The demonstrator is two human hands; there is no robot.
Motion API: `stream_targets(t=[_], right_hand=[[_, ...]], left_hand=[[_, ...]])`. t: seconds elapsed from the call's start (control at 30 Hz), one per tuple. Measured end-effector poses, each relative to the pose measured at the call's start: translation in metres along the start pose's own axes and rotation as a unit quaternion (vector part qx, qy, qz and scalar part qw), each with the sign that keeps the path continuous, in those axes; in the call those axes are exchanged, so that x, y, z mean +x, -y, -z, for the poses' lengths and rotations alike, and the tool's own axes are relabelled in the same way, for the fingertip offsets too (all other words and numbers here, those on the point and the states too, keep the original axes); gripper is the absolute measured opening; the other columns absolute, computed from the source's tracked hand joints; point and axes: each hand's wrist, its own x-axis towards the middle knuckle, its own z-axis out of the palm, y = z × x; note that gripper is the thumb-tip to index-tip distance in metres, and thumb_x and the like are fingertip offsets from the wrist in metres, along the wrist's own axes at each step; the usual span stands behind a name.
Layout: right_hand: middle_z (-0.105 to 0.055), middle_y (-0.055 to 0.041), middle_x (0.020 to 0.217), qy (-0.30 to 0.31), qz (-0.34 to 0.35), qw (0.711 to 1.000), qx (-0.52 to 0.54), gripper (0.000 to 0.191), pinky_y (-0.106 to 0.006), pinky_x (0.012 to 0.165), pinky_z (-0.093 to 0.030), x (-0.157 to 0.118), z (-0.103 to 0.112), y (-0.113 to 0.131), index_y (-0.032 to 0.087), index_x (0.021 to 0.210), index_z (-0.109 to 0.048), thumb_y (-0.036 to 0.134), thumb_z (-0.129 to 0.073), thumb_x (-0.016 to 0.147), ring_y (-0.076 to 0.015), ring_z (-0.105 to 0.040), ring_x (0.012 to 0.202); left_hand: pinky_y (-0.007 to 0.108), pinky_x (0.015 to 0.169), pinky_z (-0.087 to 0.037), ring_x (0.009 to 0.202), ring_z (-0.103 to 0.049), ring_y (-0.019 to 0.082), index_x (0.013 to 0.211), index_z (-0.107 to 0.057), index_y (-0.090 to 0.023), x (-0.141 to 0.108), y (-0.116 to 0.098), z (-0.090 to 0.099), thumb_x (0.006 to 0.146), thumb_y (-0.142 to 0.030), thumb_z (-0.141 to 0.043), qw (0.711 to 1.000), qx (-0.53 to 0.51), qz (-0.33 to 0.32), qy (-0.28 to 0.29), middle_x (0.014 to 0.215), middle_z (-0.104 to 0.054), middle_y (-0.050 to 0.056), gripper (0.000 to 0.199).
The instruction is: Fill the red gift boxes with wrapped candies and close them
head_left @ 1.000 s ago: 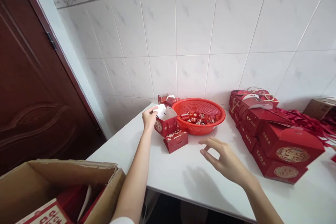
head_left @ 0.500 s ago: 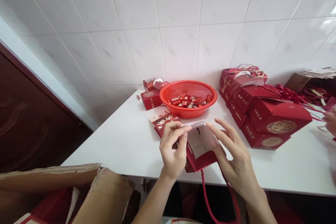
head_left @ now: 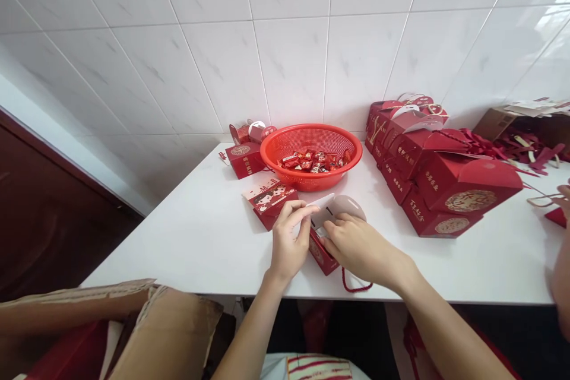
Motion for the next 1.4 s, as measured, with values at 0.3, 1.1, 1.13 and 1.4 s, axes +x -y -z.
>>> stream_targets(t=[0.3, 1.1, 1.13, 1.4], right_hand=[[-0.064, -0.0033, 0.067, 0.062, -0.026, 0.986, 0.153, 0.036, -0.028, 0.052, -0.026, 0.012, -0.002, -0.022, 0.018, 0.073, -0.059, 0.026, -0.041, 0.103, -0.0141, -0.055, 0.057], [-0.070, -0.0043, 0.084, -0.224, -0.035, 0.880, 0.417, 0.022, -0.031, 0.072, -0.050, 0.008, -0.006, -0.033, 0.019, 0.091, -0.072, 0.037, -0.060, 0.095, -0.0176, -0.063, 0.077], [-0.070, -0.0041, 0.084, -0.230, -0.038, 0.874, 0.427, 0.023, -0.030, 0.071, -0.050, 0.008, -0.006, -0.032, 0.019, 0.091, -0.073, 0.038, -0.060, 0.095, -0.0171, -0.063, 0.076], [-0.062, -0.0009, 0.066, -0.309, -0.025, 0.826, 0.471, 0.030, -0.035, 0.079, -0.054, 0.002, -0.004, -0.031, 0.021, 0.071, -0.066, 0.041, -0.062, 0.093, -0.0161, -0.058, 0.065]], left_hand=[[0.029, 0.091, -0.052, 0.101, -0.065, 0.018, 0.111, -0.073, -0.024, 0.007, 0.004, 0.008, 0.094, -0.014, -0.048, 0.996, -0.014, 0.049, 0.070, 0.106, -0.068, 0.006, 0.032], [0.034, 0.096, -0.053, 0.110, -0.064, 0.023, 0.117, -0.073, -0.026, 0.005, 0.007, 0.023, 0.094, -0.032, -0.058, 0.972, -0.103, 0.131, 0.167, 0.109, -0.068, 0.007, 0.029], [0.034, 0.097, -0.052, 0.110, -0.063, 0.023, 0.117, -0.072, -0.025, 0.005, 0.006, 0.023, 0.091, -0.030, -0.061, 0.970, -0.113, 0.127, 0.173, 0.109, -0.067, 0.006, 0.029], [0.033, 0.092, -0.052, 0.100, -0.065, 0.022, 0.083, -0.074, -0.021, 0.004, 0.013, 0.019, 0.081, -0.030, -0.072, 0.978, -0.132, 0.141, 0.079, 0.102, -0.066, 0.007, 0.009]])
